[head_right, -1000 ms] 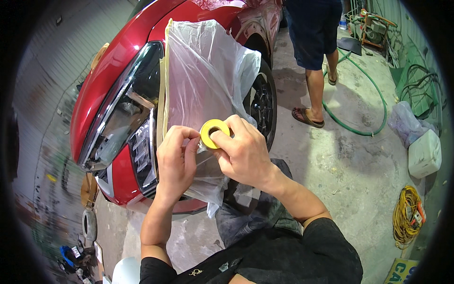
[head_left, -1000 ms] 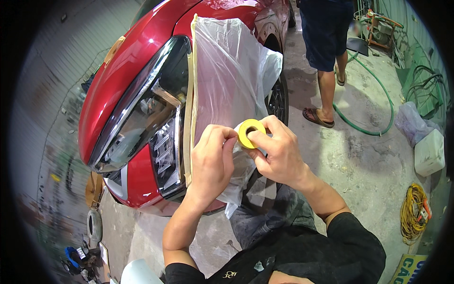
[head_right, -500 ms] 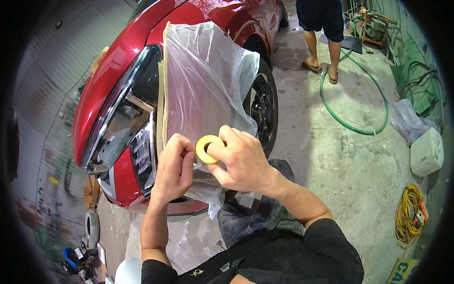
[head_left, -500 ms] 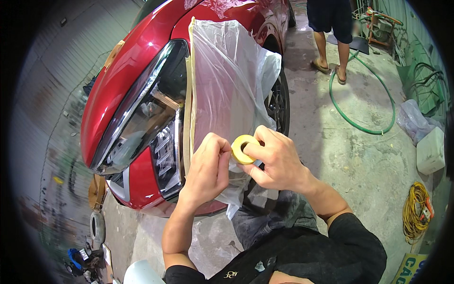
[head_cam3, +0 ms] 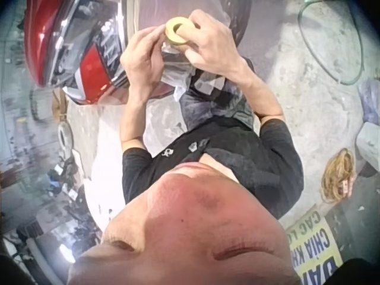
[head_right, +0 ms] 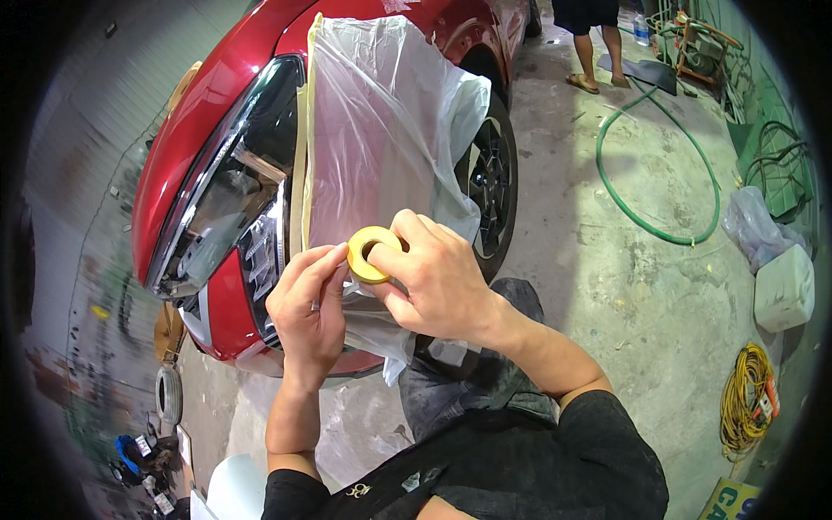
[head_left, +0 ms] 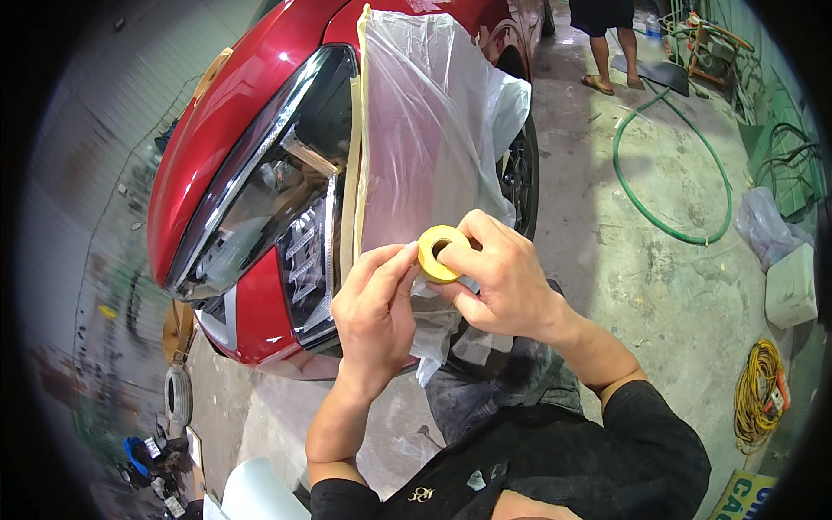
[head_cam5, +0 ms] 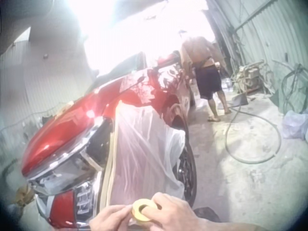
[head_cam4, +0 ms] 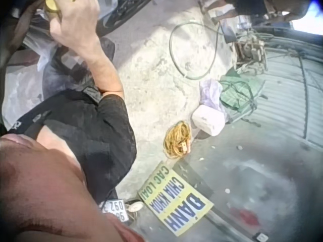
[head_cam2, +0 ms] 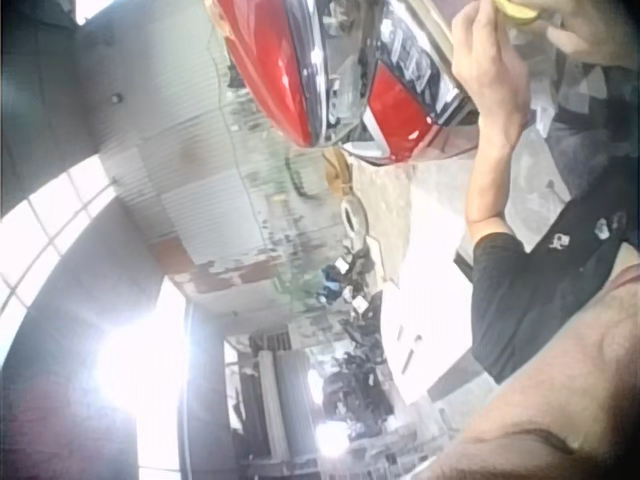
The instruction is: The person applies masking tape to secure a plastic sheet over the front of a red car, then walks to a paint mixing area and pours red paint into a container.
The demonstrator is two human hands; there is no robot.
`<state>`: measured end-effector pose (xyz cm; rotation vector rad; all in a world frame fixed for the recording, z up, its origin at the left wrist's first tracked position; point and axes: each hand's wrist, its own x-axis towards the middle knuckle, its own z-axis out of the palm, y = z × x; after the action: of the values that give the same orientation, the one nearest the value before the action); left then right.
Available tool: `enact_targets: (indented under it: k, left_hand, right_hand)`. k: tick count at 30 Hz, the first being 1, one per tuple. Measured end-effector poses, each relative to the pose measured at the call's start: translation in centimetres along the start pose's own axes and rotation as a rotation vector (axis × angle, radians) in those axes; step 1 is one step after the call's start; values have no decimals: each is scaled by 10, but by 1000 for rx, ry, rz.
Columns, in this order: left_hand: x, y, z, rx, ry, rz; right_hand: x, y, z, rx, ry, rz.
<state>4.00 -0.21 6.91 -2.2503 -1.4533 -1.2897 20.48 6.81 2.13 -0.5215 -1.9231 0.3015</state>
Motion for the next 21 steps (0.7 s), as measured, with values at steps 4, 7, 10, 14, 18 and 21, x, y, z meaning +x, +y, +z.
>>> enact_targets:
  k: [4, 7, 10, 14, 18, 21]
  left_hand:
    - [1, 3, -1, 19, 32, -15]
    - [3, 4, -1, 2, 21, -1]
    - [4, 6, -1, 54, 11, 6]
    - [5, 6, -1, 139, -25, 61]
    - [11, 2, -12, 79, -124, 52]
    - [7, 17, -29, 76, -73, 58]
  right_hand:
    - [0, 2, 0, 88, 6, 19]
    - [2, 3, -1, 67, 8, 0]
    - [3, 3, -3, 27, 0, -22]
    - [3, 2, -5, -1, -28, -29]
    - [5, 2, -11, 146, -123, 71]
    - [5, 5, -3, 426, 7, -5]
